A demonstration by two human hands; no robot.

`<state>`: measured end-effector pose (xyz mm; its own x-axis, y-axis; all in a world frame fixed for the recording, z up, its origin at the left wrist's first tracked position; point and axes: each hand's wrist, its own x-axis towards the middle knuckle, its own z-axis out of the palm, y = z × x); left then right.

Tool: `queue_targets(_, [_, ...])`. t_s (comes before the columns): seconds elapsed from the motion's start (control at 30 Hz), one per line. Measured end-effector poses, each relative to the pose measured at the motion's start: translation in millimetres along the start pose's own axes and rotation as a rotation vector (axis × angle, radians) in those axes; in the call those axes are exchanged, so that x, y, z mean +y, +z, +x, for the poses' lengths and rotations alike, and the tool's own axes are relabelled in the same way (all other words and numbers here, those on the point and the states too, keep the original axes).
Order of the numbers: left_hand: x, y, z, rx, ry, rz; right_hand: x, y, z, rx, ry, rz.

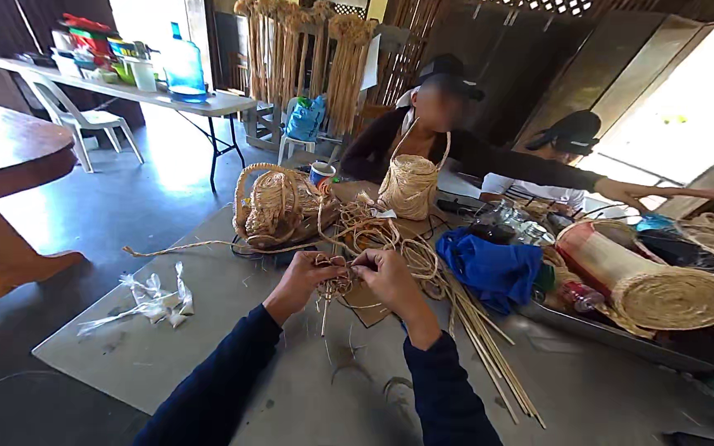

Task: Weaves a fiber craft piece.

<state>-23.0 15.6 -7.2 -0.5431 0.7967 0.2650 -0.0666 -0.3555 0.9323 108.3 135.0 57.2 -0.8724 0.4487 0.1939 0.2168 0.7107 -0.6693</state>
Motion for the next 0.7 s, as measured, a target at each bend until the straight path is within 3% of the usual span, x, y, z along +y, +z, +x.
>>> queue_targets(0.7, [-1, 1, 0, 0.015, 0.037, -0.082, -5, 11, 1, 0.075, -0.009, 0.017])
